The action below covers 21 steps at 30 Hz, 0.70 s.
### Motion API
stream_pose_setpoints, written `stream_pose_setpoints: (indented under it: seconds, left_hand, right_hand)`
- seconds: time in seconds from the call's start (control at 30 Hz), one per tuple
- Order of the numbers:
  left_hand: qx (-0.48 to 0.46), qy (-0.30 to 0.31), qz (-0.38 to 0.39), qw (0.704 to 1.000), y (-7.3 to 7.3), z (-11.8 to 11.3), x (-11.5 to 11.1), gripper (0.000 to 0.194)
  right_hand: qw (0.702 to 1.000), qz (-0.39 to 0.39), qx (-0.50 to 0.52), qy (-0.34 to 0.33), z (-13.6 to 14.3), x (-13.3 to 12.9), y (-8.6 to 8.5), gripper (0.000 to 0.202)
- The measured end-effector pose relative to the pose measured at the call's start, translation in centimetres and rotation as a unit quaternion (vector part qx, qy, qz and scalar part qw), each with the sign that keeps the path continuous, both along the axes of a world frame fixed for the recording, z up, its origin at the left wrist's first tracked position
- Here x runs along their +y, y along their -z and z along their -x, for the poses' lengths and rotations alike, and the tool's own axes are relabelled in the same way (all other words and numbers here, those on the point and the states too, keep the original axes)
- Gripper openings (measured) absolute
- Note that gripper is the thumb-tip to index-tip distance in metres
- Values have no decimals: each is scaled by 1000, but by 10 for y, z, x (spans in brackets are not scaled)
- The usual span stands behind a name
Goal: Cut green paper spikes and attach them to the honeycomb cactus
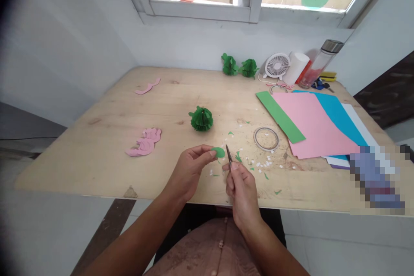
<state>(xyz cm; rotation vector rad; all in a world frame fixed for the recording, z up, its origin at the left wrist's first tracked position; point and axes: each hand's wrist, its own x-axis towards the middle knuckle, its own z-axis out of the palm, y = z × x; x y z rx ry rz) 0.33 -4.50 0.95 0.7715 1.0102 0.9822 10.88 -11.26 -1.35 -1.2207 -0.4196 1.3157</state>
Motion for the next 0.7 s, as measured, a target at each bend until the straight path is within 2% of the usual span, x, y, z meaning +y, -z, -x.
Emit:
stream_pose_setpoints:
  seconds: [0.2,0.43,0.7]
  left_hand:
    - [-35,-9,35,999,6,-6,-10,14]
    - [-10,-4,22,1000,6,-5,-16,14]
    - [-47,-27,14,998,7,-6,-11,12]
  right_hand:
    - [999,-13,-25,27,-3,14,-8,28]
    - [998,-21,-56,2,-11,24,-14,24]
    - [999,0,-29,-17,-2,15,-6,21]
